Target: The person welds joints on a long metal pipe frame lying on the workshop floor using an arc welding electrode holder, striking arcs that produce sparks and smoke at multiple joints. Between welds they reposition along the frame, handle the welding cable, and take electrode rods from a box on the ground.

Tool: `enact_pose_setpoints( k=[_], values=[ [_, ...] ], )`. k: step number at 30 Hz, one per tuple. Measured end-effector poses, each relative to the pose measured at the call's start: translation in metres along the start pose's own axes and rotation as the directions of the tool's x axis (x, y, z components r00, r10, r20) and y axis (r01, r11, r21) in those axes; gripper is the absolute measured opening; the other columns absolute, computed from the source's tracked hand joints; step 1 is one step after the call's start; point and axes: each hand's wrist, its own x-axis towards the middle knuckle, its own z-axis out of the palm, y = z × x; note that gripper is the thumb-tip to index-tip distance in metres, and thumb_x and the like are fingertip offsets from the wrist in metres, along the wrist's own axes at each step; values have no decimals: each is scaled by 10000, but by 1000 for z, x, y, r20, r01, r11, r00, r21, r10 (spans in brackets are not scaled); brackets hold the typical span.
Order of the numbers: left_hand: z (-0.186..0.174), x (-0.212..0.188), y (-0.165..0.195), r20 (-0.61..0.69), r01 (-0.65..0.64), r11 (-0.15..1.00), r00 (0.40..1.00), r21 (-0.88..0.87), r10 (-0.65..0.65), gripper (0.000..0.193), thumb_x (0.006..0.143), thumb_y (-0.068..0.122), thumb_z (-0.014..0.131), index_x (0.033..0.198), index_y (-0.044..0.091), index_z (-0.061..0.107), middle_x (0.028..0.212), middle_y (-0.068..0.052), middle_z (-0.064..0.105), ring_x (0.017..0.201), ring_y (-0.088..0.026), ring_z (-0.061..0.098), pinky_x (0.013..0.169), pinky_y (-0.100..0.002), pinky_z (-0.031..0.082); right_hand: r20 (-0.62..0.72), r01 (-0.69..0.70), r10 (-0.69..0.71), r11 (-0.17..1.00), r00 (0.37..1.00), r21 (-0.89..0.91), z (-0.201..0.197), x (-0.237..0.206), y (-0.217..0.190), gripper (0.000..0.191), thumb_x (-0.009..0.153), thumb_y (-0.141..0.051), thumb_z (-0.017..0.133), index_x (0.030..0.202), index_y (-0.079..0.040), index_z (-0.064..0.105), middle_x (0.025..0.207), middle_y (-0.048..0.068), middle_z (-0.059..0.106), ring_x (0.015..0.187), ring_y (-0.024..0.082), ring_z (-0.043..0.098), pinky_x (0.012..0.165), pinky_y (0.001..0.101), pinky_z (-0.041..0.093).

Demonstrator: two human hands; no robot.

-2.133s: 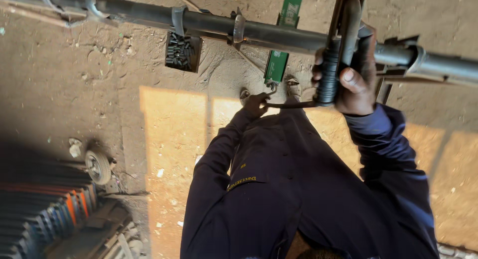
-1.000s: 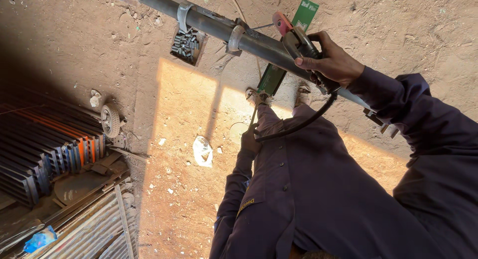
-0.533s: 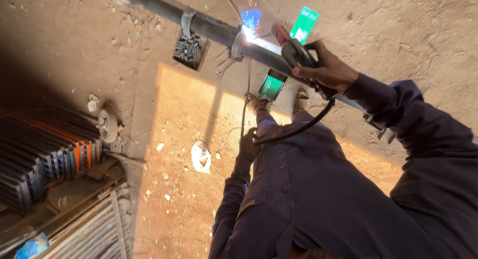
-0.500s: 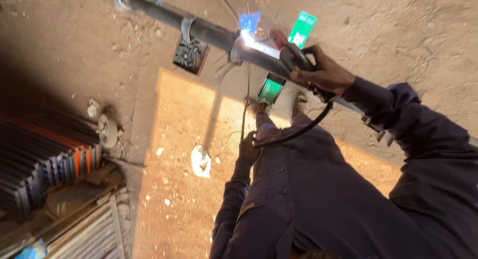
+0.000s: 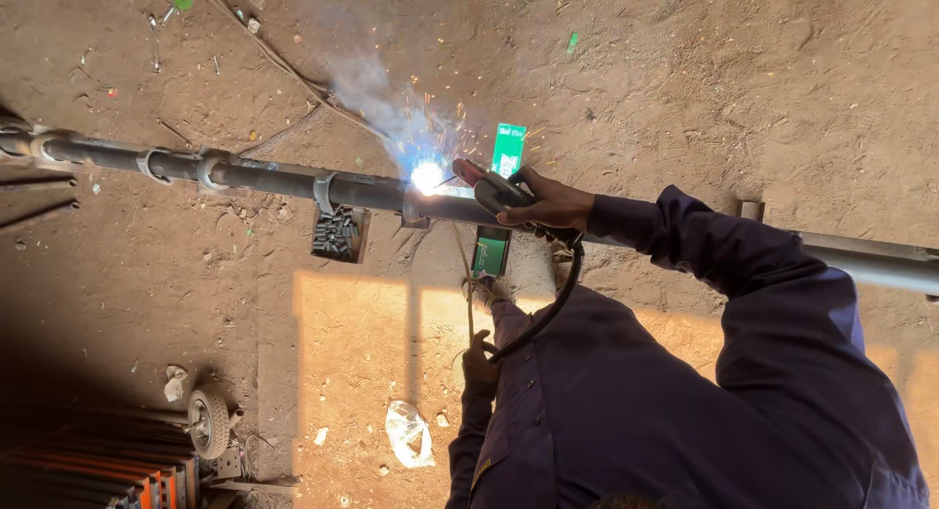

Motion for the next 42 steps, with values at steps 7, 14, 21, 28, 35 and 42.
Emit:
enact_pose_setpoints(
  k=[7,14,21,28,35,42],
  values=[
    [-2,3,4,8,-13,1000,1000,27,13,579,686,-7,821,1219,73,607,788,-98,755,724,-265,767,622,-386,597,26,-1,-1,998,1000,61,-2,-2,0,976,716,-575,812,1410,-43,379,1134,247,648,1009,300,696,809,374,562],
    [-1,2,7,-16,-12,1000,1000,2,13,614,652,58,908,1180,77,595,733,-105,740,678,-285,749,593,-402,579,24,-23,19,990,1000,138,-2,-3,-6,917,727,-495,831,1382,-44,374,1056,223,643,827,245,682,632,347,559],
    [-2,4,10,-29,-45,998,998,36,46,583,655,-9,823,1185,90,601,753,-90,745,693,-286,746,601,-413,575,34,-53,49,988,998,142,1,-2,-3,923,719,-505,822,1386,-55,369,1003,211,639,767,242,662,584,356,535],
    [-6,7,12,-43,-70,996,996,57,73,581,657,4,827,1183,76,588,755,-117,739,699,-313,734,617,-424,563,52,-34,26,989,998,141,0,-2,-2,936,729,-544,811,1398,-74,356,1030,191,628,754,218,685,587,346,565],
    [-37,26,-2,38,-69,998,997,-10,69,567,691,13,787,1226,52,603,821,-126,737,766,-316,752,653,-398,593,-142,9,-16,999,990,-50,18,-25,-13,958,766,-529,785,1476,-95,312,1129,257,689,774,243,698,652,371,573],
    [-99,56,-55,5,-125,985,992,122,126,545,642,-29,757,1167,49,633,760,-109,760,749,-320,746,686,-415,577,-463,346,-443,895,768,-282,111,-66,-2,944,912,-421,853,1521,-9,261,1237,360,622,1079,356,677,919,429,557]
  ],
)
